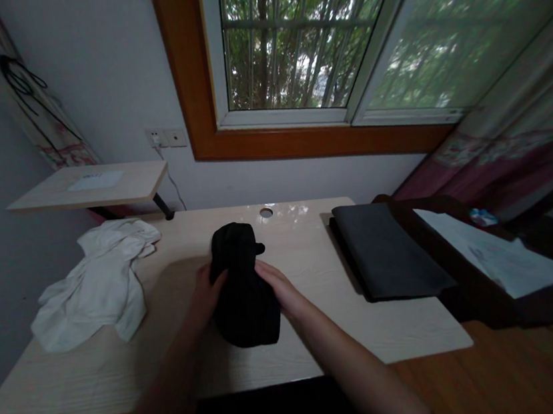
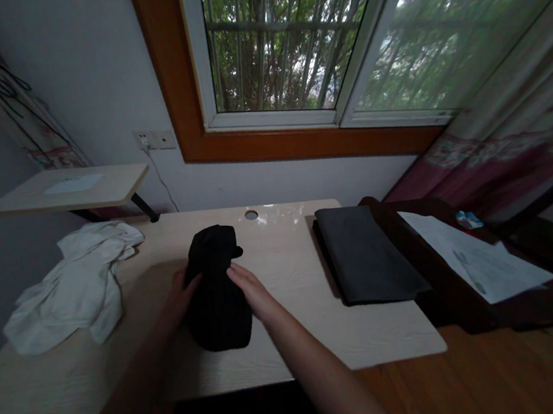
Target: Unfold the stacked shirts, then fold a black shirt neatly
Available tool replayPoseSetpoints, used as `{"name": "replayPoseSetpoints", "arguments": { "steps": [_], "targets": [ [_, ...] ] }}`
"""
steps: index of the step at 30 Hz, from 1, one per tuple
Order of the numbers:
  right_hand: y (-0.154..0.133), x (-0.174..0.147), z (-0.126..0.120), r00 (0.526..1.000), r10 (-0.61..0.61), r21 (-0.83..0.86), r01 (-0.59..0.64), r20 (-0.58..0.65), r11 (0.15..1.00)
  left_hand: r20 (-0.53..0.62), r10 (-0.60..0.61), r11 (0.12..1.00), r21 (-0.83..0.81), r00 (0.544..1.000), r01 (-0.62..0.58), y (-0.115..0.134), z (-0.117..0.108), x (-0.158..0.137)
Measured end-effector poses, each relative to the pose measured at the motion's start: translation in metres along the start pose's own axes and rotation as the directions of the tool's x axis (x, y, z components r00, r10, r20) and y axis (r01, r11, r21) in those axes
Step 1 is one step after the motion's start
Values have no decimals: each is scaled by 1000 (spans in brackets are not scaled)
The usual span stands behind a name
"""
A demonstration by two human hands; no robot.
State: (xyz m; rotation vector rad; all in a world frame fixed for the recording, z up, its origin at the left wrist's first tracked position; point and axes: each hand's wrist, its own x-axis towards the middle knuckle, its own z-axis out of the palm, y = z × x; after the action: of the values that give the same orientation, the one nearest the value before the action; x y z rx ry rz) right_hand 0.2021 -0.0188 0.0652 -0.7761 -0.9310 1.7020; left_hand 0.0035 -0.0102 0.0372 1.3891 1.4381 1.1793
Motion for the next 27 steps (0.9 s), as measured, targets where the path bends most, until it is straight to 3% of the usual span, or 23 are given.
{"name": "replayPoseSetpoints", "arguments": {
  "steps": [3,7,11,15,18,21,25,27],
  "targets": [
    [13,-3,7,998,63,67,-61,-17,996,-91,22,994,113,996,-12,5,3,1],
    [23,-7,10,973,193,82,-204,124,976,36,81,994,67,996,-84,12,-6,-6],
    [28,-6,9,952,194,18,-204,236,979,71,112,991,71,991,-117,17,-20,-16],
    [34,2,4,935,185,-68,-172,302,983,82,115,965,229,990,-131,15,-43,-25],
    [27,5,1,921,109,-76,-87,374,993,30,147,896,420,989,-146,19,-73,-28],
    [15,3,-6,910,56,-116,-9,410,993,-122,181,809,583,976,-77,32,-119,-26],
    [13,-1,-25,945,41,-212,30,325,977,-360,199,718,686,911,114,55,-193,-12],
    [19,-1,-33,960,21,-208,39,279,977,-395,187,692,703,899,165,66,-227,0]
  ]
}}
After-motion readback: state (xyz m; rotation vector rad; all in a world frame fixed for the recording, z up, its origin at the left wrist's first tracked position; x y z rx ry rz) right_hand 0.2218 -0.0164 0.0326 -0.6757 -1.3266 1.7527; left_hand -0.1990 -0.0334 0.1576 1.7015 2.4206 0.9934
